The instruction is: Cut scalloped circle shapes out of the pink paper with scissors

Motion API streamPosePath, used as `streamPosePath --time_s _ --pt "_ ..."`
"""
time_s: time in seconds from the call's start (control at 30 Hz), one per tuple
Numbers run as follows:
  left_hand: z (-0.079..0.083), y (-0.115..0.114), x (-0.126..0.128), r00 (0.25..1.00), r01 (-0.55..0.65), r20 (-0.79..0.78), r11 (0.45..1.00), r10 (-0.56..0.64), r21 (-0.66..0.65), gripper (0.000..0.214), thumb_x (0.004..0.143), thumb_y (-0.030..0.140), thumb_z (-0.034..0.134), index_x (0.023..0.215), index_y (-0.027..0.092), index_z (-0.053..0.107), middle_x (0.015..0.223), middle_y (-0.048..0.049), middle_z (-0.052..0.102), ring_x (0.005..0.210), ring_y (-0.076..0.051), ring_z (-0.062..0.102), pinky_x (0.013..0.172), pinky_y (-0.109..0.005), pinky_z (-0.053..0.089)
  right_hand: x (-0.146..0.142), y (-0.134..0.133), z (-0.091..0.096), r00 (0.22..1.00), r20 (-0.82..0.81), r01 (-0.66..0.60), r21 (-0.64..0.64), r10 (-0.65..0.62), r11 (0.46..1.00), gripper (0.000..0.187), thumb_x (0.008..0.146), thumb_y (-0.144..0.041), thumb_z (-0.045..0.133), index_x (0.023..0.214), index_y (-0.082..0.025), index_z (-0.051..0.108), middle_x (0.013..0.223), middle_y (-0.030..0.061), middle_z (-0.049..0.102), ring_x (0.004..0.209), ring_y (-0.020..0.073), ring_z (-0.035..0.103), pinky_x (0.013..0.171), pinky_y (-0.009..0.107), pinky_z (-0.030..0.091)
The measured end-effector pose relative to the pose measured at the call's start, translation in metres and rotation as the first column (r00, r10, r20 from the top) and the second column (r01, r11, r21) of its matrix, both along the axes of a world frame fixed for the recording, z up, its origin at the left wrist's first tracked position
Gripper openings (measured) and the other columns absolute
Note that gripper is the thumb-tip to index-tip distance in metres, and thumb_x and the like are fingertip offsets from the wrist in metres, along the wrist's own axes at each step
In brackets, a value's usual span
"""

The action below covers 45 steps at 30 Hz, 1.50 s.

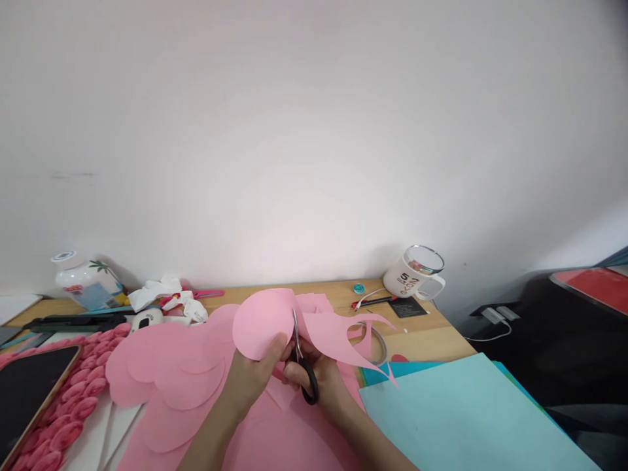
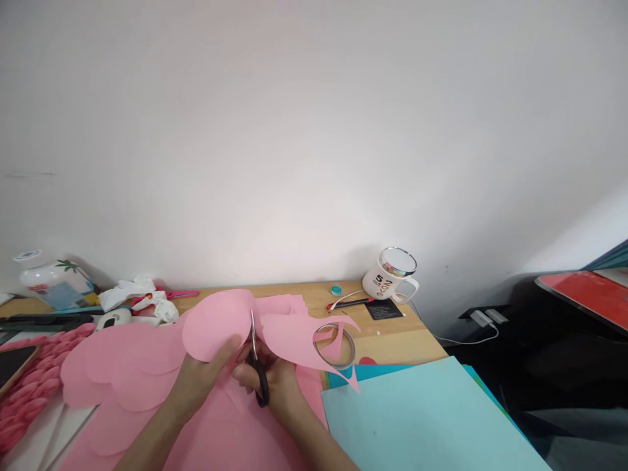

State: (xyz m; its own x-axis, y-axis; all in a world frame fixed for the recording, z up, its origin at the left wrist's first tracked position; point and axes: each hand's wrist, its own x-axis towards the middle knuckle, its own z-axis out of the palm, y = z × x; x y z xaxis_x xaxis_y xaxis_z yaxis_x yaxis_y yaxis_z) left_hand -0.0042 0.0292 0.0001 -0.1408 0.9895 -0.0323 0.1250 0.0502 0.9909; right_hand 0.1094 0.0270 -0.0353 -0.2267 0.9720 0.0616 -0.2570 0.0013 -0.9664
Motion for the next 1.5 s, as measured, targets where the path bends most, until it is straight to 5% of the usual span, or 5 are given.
streamPosePath --time_s 0.17,0.47,0.77,1.17,1.5 --pt "0.000 0.000 -0.001 0.999 0.026 -0.042 0.999 -0.027 -0.020 0.027 0.067 0.045 0.051 0.051 0.023 0.054 0.052 -0.0049 0.062 0.080 -0.026 0.063 0.069 -0.034 0.052 0.001 -0.001 0.003 0.999 0.039 0.004 -0.013 -0.003 1.000 0.010 0.063 -0.024 0.062 0.060 -0.019 0.054 0.052 -0.0033 0.049 0.043 0.0095 0.038 0.043 0.024 0.029" --pt "-0.001 0.000 0.001 1.000 -0.018 -0.006 0.999 0.019 0.038 0.023 0.066 0.042 0.054 0.062 0.020 0.059 0.063 -0.0042 0.067 0.070 -0.023 0.063 0.064 -0.031 0.051 0.000 -0.002 -0.003 1.000 0.002 0.002 -0.046 -0.001 0.999 0.015 0.064 -0.026 0.062 0.055 -0.019 0.052 0.044 -0.0057 0.042 0.042 0.0099 0.040 0.043 0.023 0.031" --pt "-0.010 0.002 0.006 0.994 0.072 0.080 0.997 -0.073 0.010 0.032 0.068 0.050 0.052 0.061 0.020 0.061 0.048 -0.0030 0.060 0.059 -0.022 0.062 0.061 -0.033 0.052 -0.003 -0.003 -0.007 0.999 -0.038 -0.016 -0.052 0.014 0.999 0.009 0.062 -0.020 0.063 0.061 -0.018 0.054 0.048 -0.0051 0.044 0.044 0.0097 0.037 0.044 0.024 0.028" --pt "-0.003 -0.002 0.001 0.996 0.079 0.036 0.997 -0.079 0.004 0.021 0.067 0.040 0.056 0.069 0.020 0.060 0.066 -0.0027 0.067 0.075 -0.023 0.064 0.071 -0.034 0.052 -0.004 0.000 -0.001 0.988 -0.155 -0.006 -0.036 0.001 0.999 0.024 0.057 -0.026 0.073 0.070 -0.020 0.053 0.058 -0.0052 0.040 0.054 0.0103 0.028 0.049 0.024 0.027" --pt "0.007 -0.006 0.003 0.989 0.144 0.018 0.989 -0.145 0.019 0.026 0.070 0.037 0.051 0.049 0.022 0.055 0.043 -0.0012 0.058 0.060 -0.021 0.062 0.062 -0.031 0.052 0.000 -0.001 0.000 0.999 -0.044 -0.005 -0.017 0.004 1.000 0.022 0.063 -0.025 0.068 0.059 -0.019 0.047 0.054 -0.0046 0.041 0.051 0.0103 0.033 0.049 0.025 0.027"
